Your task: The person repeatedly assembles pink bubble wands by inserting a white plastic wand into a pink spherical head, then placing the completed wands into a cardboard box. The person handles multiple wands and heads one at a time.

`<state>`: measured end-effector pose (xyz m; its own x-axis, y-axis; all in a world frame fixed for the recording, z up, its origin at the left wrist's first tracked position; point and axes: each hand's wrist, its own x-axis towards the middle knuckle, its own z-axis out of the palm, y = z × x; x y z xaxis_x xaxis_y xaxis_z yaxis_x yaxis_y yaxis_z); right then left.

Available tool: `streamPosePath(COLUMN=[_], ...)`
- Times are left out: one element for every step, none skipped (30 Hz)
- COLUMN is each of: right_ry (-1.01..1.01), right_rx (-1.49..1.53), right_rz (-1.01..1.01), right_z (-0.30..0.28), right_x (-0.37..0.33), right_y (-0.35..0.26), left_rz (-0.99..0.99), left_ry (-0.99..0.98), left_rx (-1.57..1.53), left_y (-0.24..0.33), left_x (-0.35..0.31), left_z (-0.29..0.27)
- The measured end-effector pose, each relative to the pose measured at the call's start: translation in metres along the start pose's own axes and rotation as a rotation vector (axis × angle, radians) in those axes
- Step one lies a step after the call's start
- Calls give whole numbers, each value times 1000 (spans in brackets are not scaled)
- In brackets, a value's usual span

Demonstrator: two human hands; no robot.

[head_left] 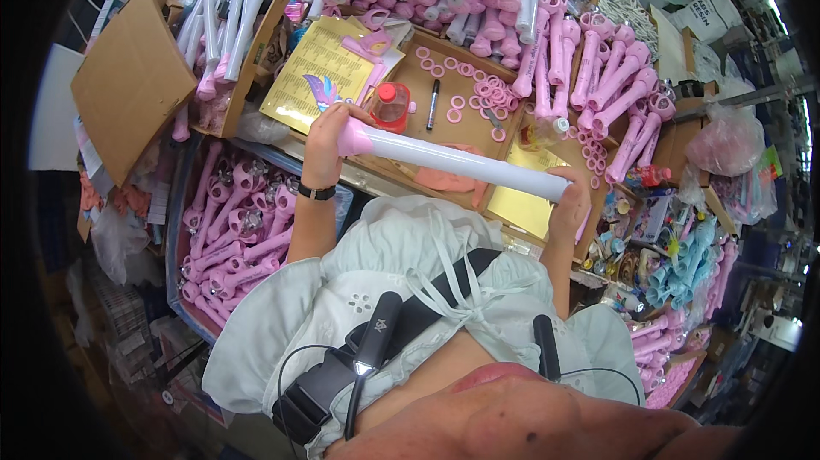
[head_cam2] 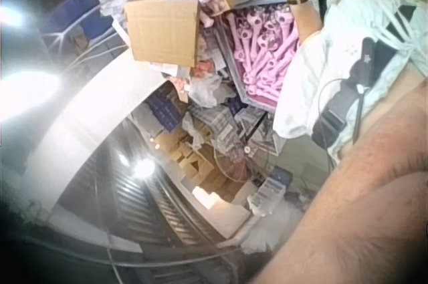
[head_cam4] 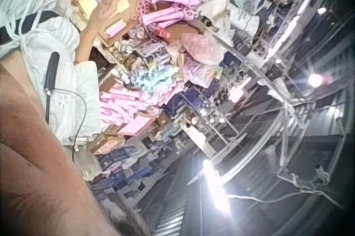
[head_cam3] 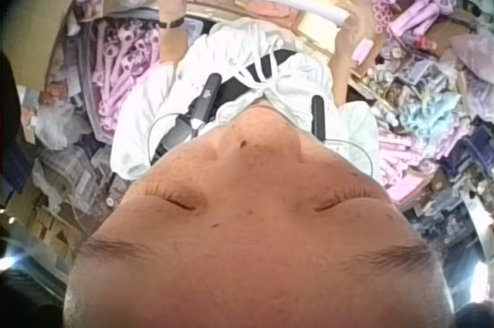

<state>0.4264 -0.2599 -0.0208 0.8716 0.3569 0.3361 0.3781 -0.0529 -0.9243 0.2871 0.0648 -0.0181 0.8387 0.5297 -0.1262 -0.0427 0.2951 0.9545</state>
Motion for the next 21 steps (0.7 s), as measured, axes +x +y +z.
streamPosePath(right_ry=[-17,-37,-59,-81,-110,-143,-172,-190,-198,-194,-187,-168,-147,-127,17,35,47,66,91,51,15], right_rx=[-18,35,88,160,129,61,14,-27,-33,-33,-32,22,78,155,93,96,124,161,169,196,231], right_rz=[-80,-66,-51,-70,-70,-43,-40,-30,-23,-9,3,113,223,340,406,517,644,776,870,922,987], right_z=[0,-1,-3,-5,-8,-11,-15,-16,-17,-17,-16,-16,-15,-14,-7,-8,-11,-12,-9,-8,-9], right_x=[1,2,3,5,6,7,7,8,8,8,9,11,14,15,17,18,18,17,14,10,5], right_y=[0,-1,-2,-3,-4,-6,-8,-8,-7,-5,-2,4,10,18,30,38,46,54,63,69,74], left_rz=[-2,-3,-5,-27,-49,-66,-59,-76,-83,-80,-74,-57,-30,-26,-41,-61,6,91,176,261,329], left_ry=[-14,-27,-66,-62,-58,-67,-70,-41,-27,-16,-15,-19,-33,-17,-24,-23,-74,-120,-164,-207,-341], left_rx=[-18,-36,-33,-48,-63,-85,-100,-80,-72,-68,-45,-25,-11,47,25,21,4,96,188,281,332], left_y=[-2,-4,-7,-9,-11,-13,-13,-13,-13,-12,-11,-10,-10,-9,-9,-9,-8,-6,-4,-2,2], left_x=[0,1,2,2,2,2,3,4,4,5,5,3,2,0,-3,-5,-6,-7,-8,-8,-7], left_z=[0,-1,-1,-1,-1,-1,-2,-2,-2,-1,0,3,7,12,17,22,27,31,34,35,34])
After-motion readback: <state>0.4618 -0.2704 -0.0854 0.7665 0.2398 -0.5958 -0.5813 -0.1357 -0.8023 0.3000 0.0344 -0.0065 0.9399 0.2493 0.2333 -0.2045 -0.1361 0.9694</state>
